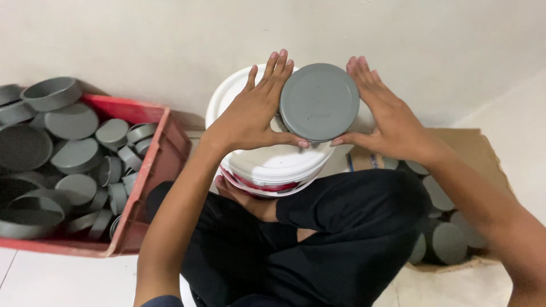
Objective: Wiping grey plastic pipe caps with a cloth and transferring them from a red bin to a cardboard box
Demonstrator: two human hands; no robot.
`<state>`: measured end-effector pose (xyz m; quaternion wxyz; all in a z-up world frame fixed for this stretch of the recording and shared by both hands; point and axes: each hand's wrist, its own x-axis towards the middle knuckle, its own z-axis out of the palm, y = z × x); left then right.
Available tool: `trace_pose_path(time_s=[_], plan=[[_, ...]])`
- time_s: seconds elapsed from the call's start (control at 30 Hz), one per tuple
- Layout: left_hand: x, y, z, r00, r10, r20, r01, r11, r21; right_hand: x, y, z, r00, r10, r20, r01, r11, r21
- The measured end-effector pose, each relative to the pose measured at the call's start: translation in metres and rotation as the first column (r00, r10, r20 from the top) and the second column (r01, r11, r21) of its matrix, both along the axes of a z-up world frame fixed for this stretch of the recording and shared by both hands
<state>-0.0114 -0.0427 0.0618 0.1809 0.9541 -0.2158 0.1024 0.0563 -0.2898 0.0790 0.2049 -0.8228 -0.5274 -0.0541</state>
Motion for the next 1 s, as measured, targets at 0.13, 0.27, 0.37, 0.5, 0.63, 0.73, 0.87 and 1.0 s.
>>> trace_pose_path(time_s=[0.13,0.27,0.37,0.5,0.63,0.73,0.87,1.0], plan=[[0.032,-0.054,0.006,0.990,-0.142,0.006,0.141,0.989,0.052,-0.007,-0.064,0.004,0.981,-0.196,-0.002,0.196,0.980,-0.020],[0.067,-0.112,0.001,0.965,-0.261,-0.003,0.258,0.952,0.161,-0.015,-0.123,0.003,0.939,-0.344,-0.003,0.343,0.937,-0.070],[0.092,-0.160,-0.012,0.946,-0.323,-0.012,0.318,0.925,0.209,-0.023,-0.160,-0.001,0.914,-0.403,-0.046,0.401,0.915,-0.036],[0.125,-0.218,-0.038,0.917,-0.394,-0.064,0.398,0.888,0.229,-0.016,-0.206,-0.024,0.801,-0.567,-0.191,0.560,0.823,-0.095],[0.156,-0.264,-0.083,0.886,-0.454,-0.091,0.463,0.862,0.206,-0.001,-0.244,-0.061,0.719,-0.643,-0.266,0.625,0.764,-0.159],[0.170,-0.291,-0.118,0.851,-0.480,-0.216,0.517,0.837,0.178,0.003,-0.259,-0.090,0.533,-0.741,-0.410,0.710,0.654,-0.259],[0.187,-0.307,-0.163,0.782,-0.481,-0.397,0.561,0.820,0.112,0.020,-0.283,-0.149,0.632,-0.663,-0.402,0.648,0.736,-0.194],[0.198,-0.307,-0.201,0.820,-0.396,-0.413,0.501,0.845,0.186,0.030,-0.284,-0.203,0.614,-0.588,-0.526,0.664,0.745,-0.059]])
